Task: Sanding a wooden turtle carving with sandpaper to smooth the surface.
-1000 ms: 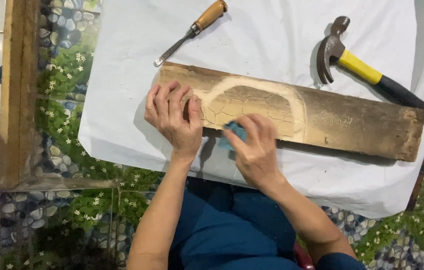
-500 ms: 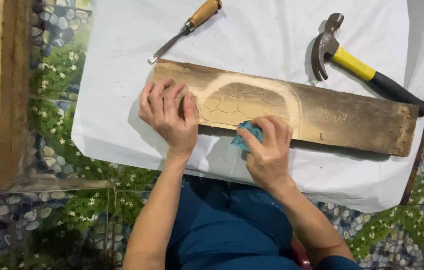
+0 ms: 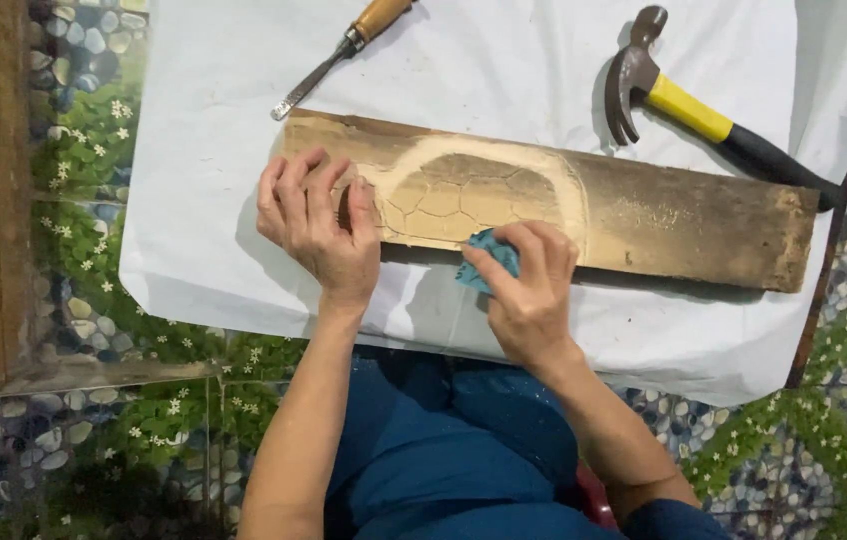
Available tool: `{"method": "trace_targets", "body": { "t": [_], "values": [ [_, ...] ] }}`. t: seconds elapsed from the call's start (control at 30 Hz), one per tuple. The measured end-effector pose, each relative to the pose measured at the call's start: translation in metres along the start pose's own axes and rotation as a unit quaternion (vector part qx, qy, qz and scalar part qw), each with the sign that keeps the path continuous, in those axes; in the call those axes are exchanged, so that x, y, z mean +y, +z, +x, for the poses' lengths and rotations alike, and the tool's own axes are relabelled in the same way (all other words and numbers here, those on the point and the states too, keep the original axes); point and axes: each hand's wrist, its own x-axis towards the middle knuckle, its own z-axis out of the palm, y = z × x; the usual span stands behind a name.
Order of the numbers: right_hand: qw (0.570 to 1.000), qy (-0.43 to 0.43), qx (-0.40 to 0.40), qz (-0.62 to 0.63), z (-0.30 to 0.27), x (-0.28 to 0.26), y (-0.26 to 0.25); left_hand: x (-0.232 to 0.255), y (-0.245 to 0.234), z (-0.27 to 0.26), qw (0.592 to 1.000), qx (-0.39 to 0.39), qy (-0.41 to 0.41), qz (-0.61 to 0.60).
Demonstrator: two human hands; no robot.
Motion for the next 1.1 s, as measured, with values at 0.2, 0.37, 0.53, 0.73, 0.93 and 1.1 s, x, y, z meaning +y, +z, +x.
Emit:
{"method": "trace_targets", "body": {
  "t": [0.2,0.37,0.53,0.73,0.93,1.1],
  "values": [
    [0.999,0.027,-0.013,-0.040,-0.008,0.005,-0.007,-0.002,0.000,0.000,1.000,-0.006,-0.001,0.005],
    [0.998,0.046,-0.002,-0.047,-0.019,0.013,-0.011,0.001,-0.003,0.003,1.000,-0.007,0.017,-0.005],
    [0.992,0.115,0.021,-0.050,-0.035,0.026,-0.052,-0.008,0.003,-0.001,1.000,0.003,0.028,-0.007],
    [0.987,0.152,0.035,-0.030,-0.055,0.038,-0.053,-0.005,0.000,-0.001,0.999,-0.006,0.035,-0.008],
    [0.992,0.110,0.053,-0.026,-0.054,0.043,-0.037,-0.009,0.002,-0.003,0.999,0.000,0.045,-0.005],
    [0.995,0.092,0.031,-0.038,-0.052,0.042,-0.031,-0.011,0.003,-0.005,0.999,-0.003,0.030,-0.018]
  ]
}}
